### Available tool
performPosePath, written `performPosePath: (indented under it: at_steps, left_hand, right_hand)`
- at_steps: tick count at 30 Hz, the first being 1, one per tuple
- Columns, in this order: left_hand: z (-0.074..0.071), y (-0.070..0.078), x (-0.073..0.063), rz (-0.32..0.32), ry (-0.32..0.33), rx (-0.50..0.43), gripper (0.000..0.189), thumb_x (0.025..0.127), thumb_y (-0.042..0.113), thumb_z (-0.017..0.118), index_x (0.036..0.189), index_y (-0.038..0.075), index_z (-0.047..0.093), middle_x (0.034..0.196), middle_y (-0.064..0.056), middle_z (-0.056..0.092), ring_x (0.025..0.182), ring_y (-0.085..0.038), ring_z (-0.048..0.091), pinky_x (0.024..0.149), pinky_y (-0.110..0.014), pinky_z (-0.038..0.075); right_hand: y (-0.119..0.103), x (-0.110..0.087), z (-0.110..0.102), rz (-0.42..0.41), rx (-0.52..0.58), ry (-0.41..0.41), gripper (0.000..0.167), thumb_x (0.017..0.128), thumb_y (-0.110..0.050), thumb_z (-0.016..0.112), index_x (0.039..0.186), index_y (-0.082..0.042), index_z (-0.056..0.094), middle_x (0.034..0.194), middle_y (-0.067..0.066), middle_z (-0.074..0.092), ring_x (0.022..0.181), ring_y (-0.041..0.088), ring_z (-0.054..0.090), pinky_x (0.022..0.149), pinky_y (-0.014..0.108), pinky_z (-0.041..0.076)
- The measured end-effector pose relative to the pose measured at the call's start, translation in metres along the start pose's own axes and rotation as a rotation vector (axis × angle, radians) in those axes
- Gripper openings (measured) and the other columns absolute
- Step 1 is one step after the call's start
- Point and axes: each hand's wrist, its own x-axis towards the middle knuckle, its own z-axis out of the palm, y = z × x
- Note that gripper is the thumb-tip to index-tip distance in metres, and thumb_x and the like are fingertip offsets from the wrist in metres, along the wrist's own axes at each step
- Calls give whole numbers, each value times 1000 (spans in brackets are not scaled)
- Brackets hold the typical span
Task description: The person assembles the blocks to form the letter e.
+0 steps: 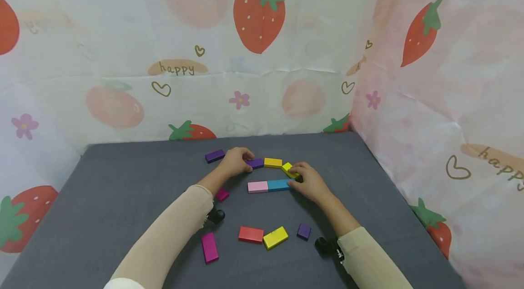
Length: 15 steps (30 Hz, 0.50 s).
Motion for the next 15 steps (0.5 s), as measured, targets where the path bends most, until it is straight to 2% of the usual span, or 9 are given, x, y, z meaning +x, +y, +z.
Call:
performPosePath:
  at_steps: [15]
  left_hand:
    - [1,3,-1,2,11,-7,36,84,4,83,118,6,71,118,-9,72,114,-26,64,104,-41,49]
  right_hand:
    - [-1,0,1,6,-3,0,42,94,-23,77,131,-6,68,138,11,58,127,32,57,107,51,46]
